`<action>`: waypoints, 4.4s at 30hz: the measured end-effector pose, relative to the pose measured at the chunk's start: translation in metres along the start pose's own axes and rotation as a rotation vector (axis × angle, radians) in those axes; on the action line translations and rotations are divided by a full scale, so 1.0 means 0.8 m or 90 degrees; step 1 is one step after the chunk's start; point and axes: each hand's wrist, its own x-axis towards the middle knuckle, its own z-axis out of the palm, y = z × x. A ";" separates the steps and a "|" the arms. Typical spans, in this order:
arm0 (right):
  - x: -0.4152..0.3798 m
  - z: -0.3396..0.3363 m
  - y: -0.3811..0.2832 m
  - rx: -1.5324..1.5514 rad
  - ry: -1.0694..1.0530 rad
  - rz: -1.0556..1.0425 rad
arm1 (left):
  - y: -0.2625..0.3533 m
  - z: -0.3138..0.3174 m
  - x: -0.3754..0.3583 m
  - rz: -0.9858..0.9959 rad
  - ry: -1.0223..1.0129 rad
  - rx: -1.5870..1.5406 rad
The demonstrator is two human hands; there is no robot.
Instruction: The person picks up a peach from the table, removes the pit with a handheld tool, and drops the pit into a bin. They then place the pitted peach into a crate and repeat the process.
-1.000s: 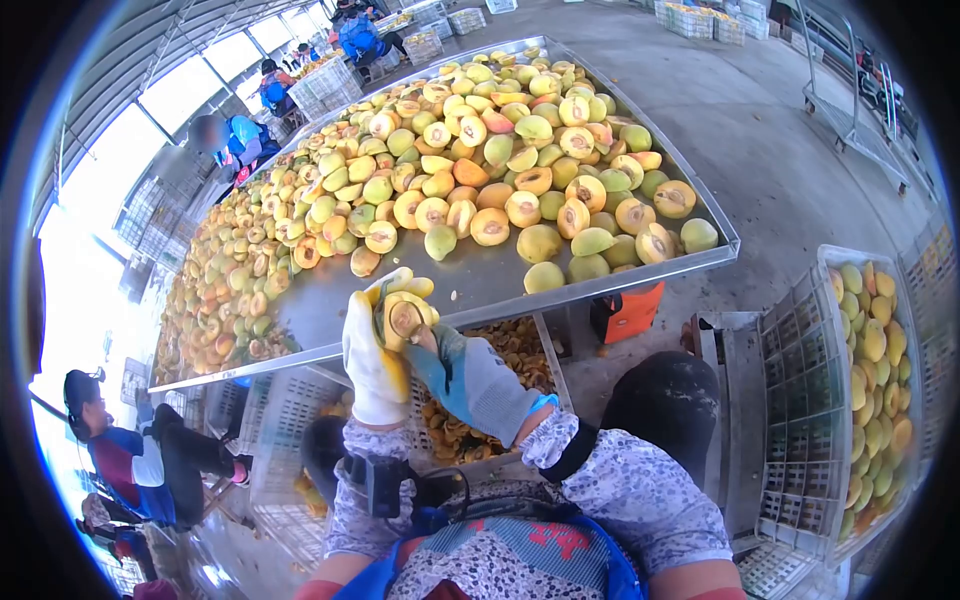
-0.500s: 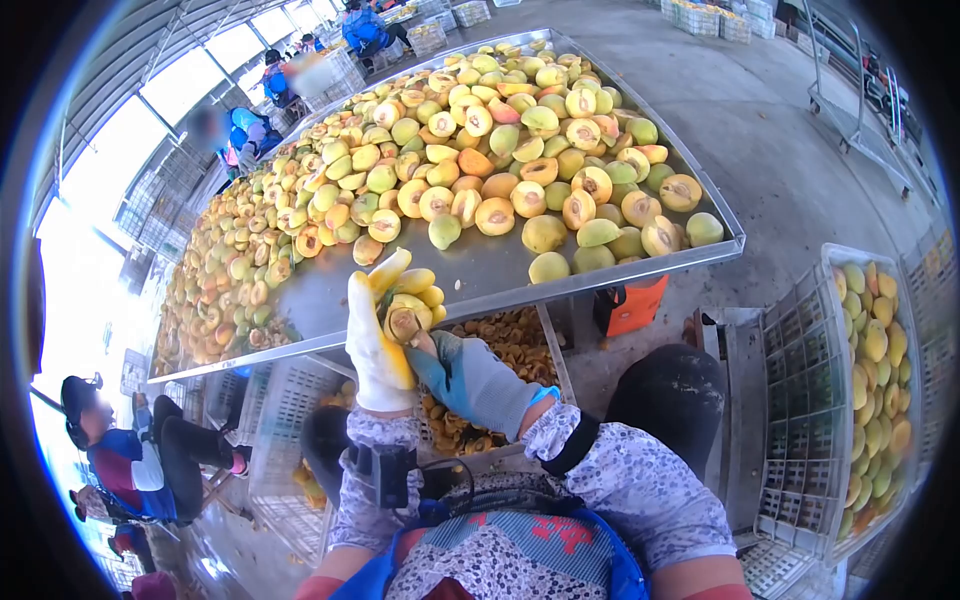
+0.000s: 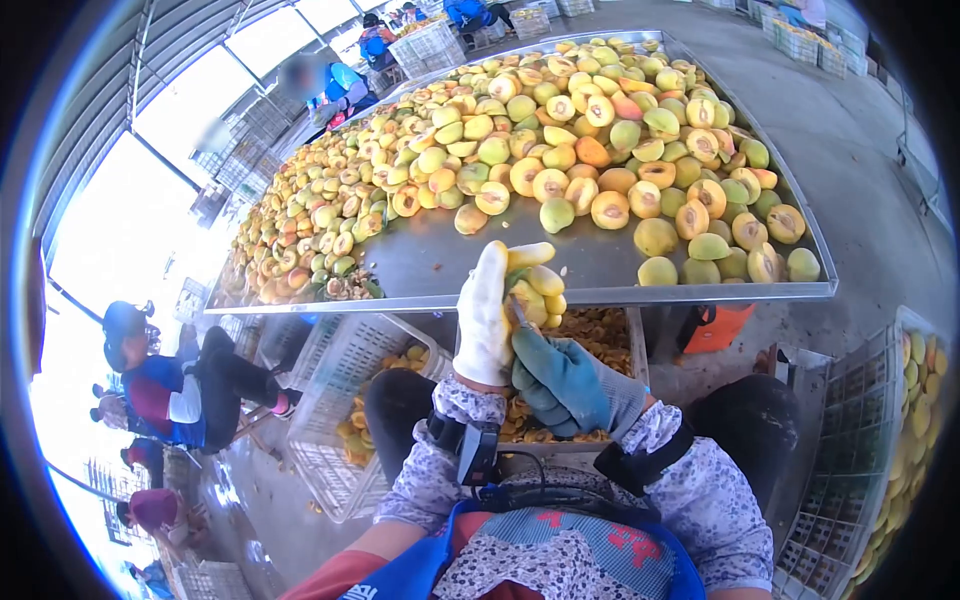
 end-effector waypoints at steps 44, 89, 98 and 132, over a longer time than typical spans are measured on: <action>-0.039 -0.049 0.002 -0.771 0.318 -0.120 | -0.035 -0.030 0.171 0.194 0.004 0.848; -0.044 -0.039 -0.071 0.186 0.391 -0.202 | -0.034 0.052 0.022 0.094 -0.150 -0.001; -0.026 -0.031 -0.039 -0.594 0.504 -0.446 | -0.019 0.008 0.016 0.199 -0.119 0.107; -0.028 -0.012 0.005 -0.850 0.256 -0.514 | -0.018 0.024 -0.018 0.178 0.144 -0.011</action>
